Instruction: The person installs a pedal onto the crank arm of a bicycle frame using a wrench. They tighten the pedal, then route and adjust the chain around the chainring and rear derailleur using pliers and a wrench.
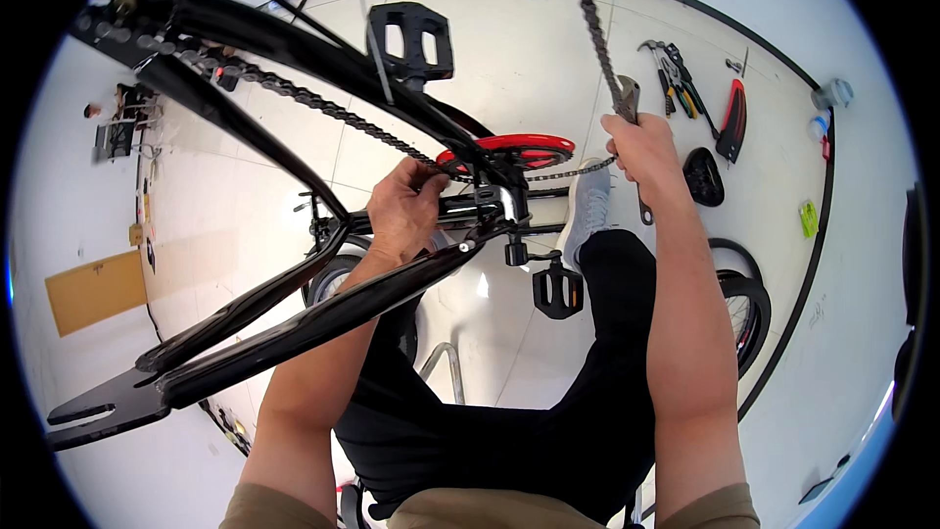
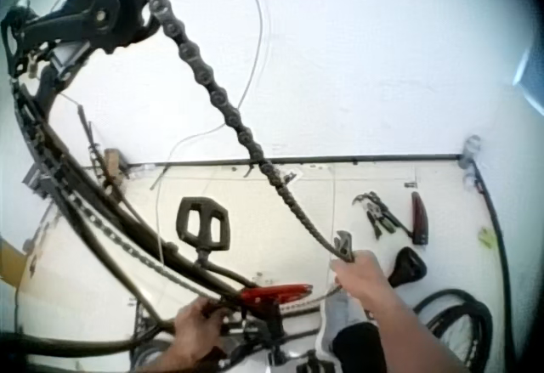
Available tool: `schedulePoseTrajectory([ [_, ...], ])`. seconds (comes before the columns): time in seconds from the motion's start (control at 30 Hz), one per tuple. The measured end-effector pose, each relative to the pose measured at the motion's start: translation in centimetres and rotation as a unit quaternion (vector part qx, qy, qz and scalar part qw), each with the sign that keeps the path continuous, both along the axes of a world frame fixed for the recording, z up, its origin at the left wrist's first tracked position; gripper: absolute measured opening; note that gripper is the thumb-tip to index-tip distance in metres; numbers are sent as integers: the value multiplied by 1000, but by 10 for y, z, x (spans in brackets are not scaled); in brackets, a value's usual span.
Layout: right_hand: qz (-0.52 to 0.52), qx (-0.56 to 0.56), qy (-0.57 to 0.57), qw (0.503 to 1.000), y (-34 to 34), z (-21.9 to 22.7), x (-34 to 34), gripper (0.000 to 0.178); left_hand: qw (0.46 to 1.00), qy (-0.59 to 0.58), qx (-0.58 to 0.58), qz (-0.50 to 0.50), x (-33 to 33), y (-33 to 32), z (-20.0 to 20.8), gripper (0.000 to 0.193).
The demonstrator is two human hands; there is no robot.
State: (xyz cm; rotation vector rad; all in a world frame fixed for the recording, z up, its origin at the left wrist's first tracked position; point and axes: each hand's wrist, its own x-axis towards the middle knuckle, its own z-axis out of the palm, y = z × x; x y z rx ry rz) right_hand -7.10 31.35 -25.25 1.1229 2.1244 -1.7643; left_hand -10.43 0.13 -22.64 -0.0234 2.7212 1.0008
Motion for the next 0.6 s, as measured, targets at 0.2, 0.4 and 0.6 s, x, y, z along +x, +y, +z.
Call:
schedulePoseTrajectory([
  [0.2, -25, 40, 26, 999, 2, -15, -4, 28, 990, -21, 137, -18, -7, -5, -14, 18],
  [0.4, -17, 52, 16, 998, 6, -1, -11, 37, 994, -101, 7, -46, -17, -3, -9, 30],
  [0.6, -96, 20, 49, 994, 16, 17, -1, 33, 988, -87, -124, -34, -11, 25, 22, 30],
])
